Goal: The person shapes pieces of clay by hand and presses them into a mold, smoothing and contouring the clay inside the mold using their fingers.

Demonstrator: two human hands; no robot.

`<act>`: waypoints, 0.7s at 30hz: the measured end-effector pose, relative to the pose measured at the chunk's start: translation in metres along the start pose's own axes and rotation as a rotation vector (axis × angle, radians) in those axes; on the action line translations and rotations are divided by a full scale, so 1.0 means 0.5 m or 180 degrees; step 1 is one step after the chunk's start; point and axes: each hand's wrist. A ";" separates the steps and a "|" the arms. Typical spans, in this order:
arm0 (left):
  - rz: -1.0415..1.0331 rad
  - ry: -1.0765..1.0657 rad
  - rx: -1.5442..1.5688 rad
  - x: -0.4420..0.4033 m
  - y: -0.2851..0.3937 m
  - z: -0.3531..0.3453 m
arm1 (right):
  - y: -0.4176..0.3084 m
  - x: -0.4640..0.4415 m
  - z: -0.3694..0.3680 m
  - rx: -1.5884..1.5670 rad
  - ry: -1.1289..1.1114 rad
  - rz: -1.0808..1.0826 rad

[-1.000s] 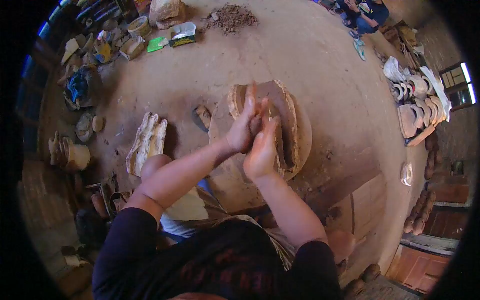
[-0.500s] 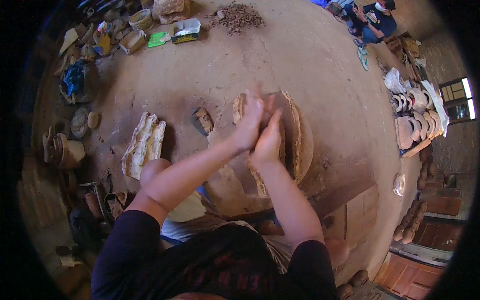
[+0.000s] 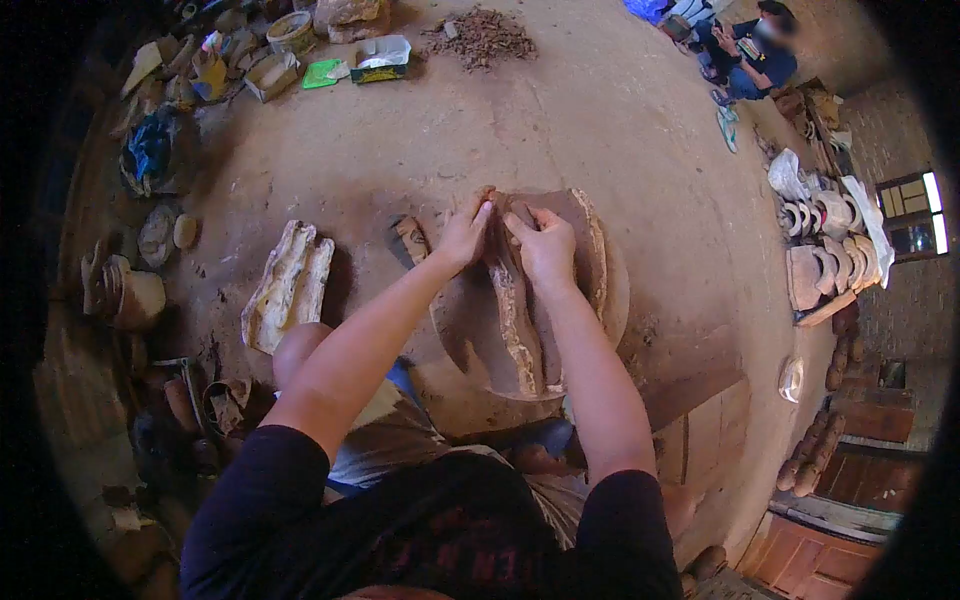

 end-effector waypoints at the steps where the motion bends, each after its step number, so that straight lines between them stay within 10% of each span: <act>1: -0.0087 -0.0008 0.0044 0.008 0.001 0.006 | 0.008 -0.012 0.000 0.0043 0.0034 -0.0137; 12: 0.0053 0.0372 0.0693 0.028 -0.049 0.031 | 0.019 -0.014 -0.063 0.1280 0.0014 0.0714; 21: 0.0118 0.0520 0.0593 0.066 -0.030 0.046 | -0.008 -0.019 -0.080 0.1512 -0.0279 -0.0002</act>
Point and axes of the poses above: each hand's wrist, its own x-axis away from the middle knuckle, its own z-axis out of the back of the hand, y = z × x, and after that the axes turned 6 degrees about y, right-handed
